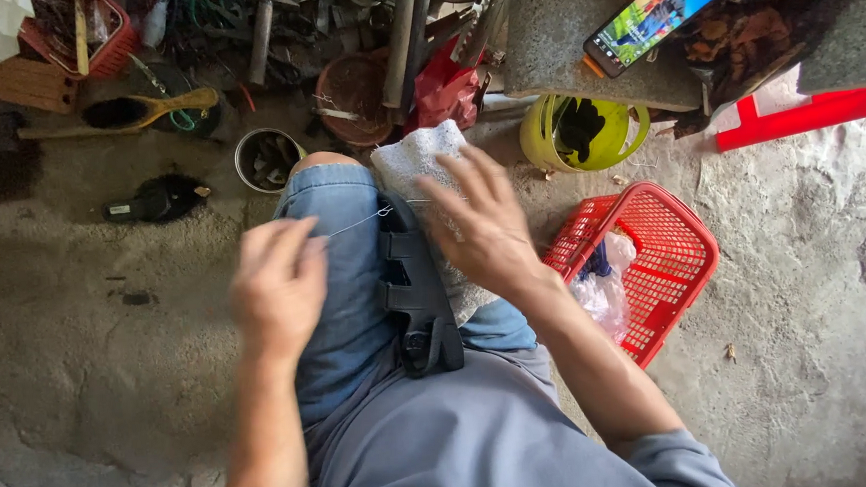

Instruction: The person sits on the floor and sews a black sandal using a needle and white thread. They repeatedly pull the thread through the sandal's strap and sole, tightening the stitches while holding the sandal on their lap.

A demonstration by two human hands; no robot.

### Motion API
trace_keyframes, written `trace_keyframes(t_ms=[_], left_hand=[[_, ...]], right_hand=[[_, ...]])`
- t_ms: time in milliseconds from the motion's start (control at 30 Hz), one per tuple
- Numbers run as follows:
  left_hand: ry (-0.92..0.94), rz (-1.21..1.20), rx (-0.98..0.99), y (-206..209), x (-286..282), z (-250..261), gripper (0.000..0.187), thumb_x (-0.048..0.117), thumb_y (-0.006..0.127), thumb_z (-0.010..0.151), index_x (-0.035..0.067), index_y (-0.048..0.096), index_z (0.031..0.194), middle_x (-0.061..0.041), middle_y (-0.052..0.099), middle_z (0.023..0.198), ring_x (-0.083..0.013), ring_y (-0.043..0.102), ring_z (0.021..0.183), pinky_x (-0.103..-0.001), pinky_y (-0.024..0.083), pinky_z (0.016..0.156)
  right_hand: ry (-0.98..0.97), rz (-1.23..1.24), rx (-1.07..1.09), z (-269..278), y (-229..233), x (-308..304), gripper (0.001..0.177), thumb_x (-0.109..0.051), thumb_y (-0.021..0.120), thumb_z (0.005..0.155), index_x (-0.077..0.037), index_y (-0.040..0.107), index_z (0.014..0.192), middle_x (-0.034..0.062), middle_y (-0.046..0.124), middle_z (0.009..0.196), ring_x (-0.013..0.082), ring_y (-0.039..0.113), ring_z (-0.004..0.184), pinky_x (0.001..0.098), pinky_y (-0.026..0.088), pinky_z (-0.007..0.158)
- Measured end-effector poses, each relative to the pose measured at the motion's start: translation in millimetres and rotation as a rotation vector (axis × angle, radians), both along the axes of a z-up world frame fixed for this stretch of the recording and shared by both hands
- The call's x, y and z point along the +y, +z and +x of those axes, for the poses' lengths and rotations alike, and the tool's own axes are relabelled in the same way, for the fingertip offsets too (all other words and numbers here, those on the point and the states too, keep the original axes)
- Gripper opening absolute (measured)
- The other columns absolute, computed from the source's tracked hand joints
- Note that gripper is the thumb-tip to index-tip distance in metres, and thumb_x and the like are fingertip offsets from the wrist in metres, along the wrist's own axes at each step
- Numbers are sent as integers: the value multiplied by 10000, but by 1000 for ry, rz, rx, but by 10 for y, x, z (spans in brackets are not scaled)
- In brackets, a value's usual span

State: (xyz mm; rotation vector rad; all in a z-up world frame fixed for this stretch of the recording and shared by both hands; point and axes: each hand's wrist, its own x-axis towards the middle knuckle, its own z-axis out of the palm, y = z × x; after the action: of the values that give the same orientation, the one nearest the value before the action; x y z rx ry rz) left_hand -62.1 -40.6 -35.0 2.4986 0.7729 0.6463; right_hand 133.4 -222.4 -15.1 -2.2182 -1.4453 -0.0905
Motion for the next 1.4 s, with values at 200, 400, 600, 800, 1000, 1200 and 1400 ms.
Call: trace_keyframes(t_ms=[200,400,600,800,1000,1200,1400], left_hand=[[-122,34,181,-109,-251,342,196,315,726,956,213,746,1121,-4,559,1050,-305,740,835,-440,617,598],[-94,-49,135,-142,-307,363,90,281,687,998,259,719,1079,32,592,1040,-321,736,834,-469,620,656],[-99,-391,130,-99,-270,352,65,309,640,1010,295,697,1037,-29,749,775,-341,745,821,-452,583,688],[-107,-415,132,-4,-323,412,69,294,667,982,306,726,1014,-14,763,763,-306,757,789,-425,595,682],[-137,-513,62,101,-336,457,111,225,628,1008,217,720,1069,-121,749,766,-409,722,772,-525,577,650],[-145,-503,108,20,-318,422,121,258,632,998,264,731,1068,-67,772,793,-328,751,815,-479,595,697],[-163,-508,82,-27,-326,422,129,247,625,993,230,731,1063,-79,778,825,-348,748,826,-503,592,696]], right_hand=[[35,65,42,-67,-164,54,93,-104,640,977,-112,732,979,112,660,1260,359,533,1322,466,481,1015],[-26,209,394,-23,-34,-62,120,-214,785,938,-113,742,891,18,741,1201,269,638,1227,382,537,994],[31,645,1528,-90,-1,58,322,-253,485,1098,-66,563,848,157,680,790,309,696,1030,349,512,831],[-150,817,1368,206,33,-143,242,-209,470,1086,-42,535,923,124,482,592,192,592,558,251,411,558],[-62,358,1013,18,249,54,240,-223,671,996,-6,705,1093,154,712,718,181,627,553,314,520,619],[-16,-121,313,-195,323,102,563,-467,744,915,15,645,1187,169,660,903,344,693,792,465,566,698],[-81,-83,243,-283,-112,-2,526,-604,650,945,-79,611,966,96,571,771,331,668,749,426,552,652]])
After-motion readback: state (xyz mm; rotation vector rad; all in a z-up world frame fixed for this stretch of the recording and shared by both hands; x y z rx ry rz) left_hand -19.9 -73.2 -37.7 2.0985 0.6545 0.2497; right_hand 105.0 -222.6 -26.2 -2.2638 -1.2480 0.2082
